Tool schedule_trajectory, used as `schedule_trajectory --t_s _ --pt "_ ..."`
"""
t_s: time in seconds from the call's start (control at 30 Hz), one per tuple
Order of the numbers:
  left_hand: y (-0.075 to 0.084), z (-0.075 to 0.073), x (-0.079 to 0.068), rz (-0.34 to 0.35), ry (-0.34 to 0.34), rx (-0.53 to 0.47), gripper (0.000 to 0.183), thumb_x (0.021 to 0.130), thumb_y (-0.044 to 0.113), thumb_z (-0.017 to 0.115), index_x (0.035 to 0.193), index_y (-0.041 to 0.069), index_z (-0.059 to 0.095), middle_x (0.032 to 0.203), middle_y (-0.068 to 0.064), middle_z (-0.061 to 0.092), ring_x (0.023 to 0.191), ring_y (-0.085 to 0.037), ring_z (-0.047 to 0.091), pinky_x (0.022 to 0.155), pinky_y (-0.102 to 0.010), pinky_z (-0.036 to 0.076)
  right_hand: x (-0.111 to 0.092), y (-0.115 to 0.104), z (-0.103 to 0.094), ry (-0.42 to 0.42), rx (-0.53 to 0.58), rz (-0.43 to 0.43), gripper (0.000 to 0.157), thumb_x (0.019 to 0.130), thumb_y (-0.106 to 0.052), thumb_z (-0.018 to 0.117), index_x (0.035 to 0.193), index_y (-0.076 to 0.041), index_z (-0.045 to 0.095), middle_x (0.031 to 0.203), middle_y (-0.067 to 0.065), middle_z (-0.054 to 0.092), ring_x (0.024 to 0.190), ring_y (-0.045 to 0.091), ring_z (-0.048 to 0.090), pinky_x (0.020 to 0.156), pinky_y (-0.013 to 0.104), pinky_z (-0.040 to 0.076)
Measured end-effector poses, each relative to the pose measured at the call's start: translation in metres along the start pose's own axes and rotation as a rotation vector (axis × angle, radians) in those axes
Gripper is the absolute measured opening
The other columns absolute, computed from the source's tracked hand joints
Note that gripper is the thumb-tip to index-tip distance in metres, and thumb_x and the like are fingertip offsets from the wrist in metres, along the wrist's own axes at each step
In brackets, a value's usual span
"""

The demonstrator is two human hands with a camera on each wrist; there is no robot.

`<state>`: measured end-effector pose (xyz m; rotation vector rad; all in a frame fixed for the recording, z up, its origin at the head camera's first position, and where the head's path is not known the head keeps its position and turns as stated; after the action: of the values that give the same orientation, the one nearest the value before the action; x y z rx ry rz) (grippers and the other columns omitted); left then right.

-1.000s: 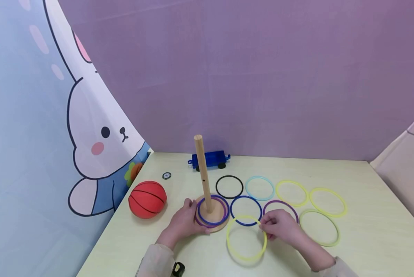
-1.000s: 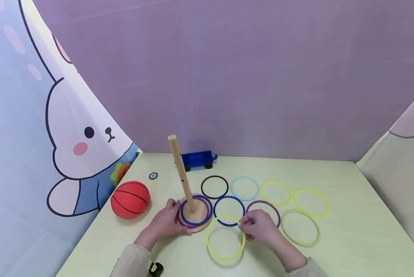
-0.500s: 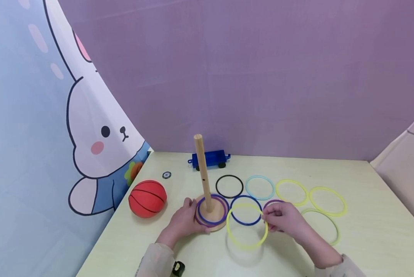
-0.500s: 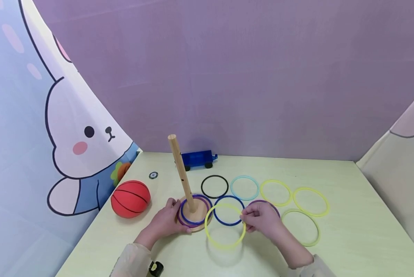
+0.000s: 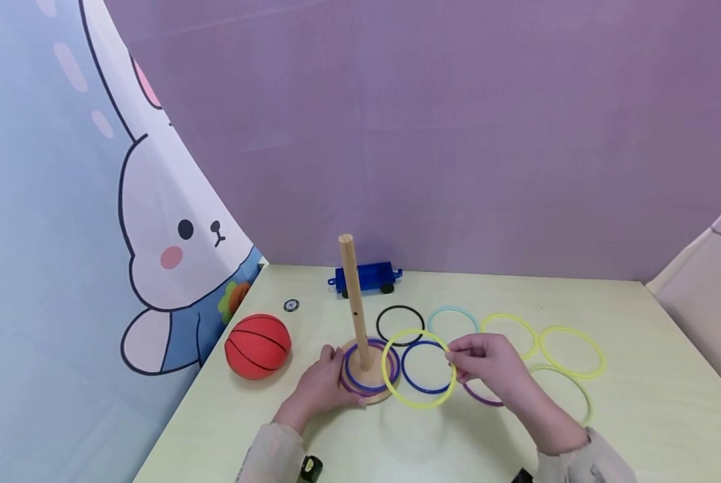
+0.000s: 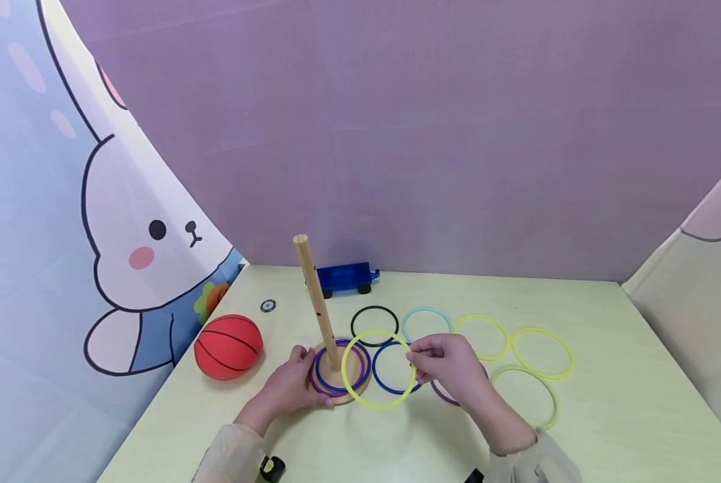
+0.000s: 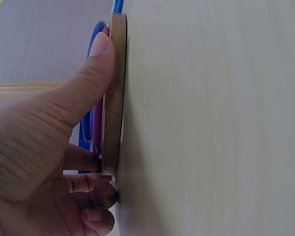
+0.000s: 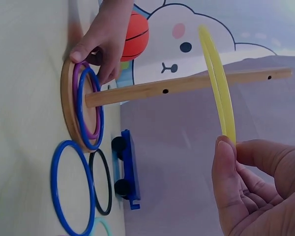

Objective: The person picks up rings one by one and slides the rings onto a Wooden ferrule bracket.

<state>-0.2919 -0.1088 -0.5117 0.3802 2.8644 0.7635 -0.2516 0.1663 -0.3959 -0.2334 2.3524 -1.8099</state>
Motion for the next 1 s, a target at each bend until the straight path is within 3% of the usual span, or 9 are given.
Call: schedule_trajectory --t_s 0.43,1.0 --pt "0.000 -0.001 -0.001 -0.009 0.001 0.004 0.119 0.058 0.065 0.084 0.146 -0.002 0.039 0.134 -0.018 0.040 0.115 -0.035 0.054 0.094 -0.050 0.049 0.005 -0.030 0.005 0.048 -0.006 -0.030 0.020 0.089 -0.006 0.070 0.102 0.009 0.068 0.081 0.012 0.069 0.067 0.022 0.066 0.065 0.031 0.058" --pt "0.000 0.000 0.000 -0.015 0.009 0.009 0.117 0.057 0.066 0.084 0.145 0.002 0.042 0.130 -0.016 0.042 0.111 -0.032 0.055 0.093 -0.048 0.050 0.009 -0.066 0.016 0.032 0.010 -0.073 0.020 0.089 -0.007 0.070 0.102 0.009 0.069 0.082 0.011 0.070 0.067 0.022 0.065 0.065 0.031 0.058"
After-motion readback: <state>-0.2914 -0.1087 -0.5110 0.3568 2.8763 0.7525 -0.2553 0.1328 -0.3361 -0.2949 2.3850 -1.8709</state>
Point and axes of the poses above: each hand's wrist, its own x-axis towards the middle knuckle, its own z-axis out of the palm, y = z × x, the point moved 10 cm from there along x, towards the middle knuckle
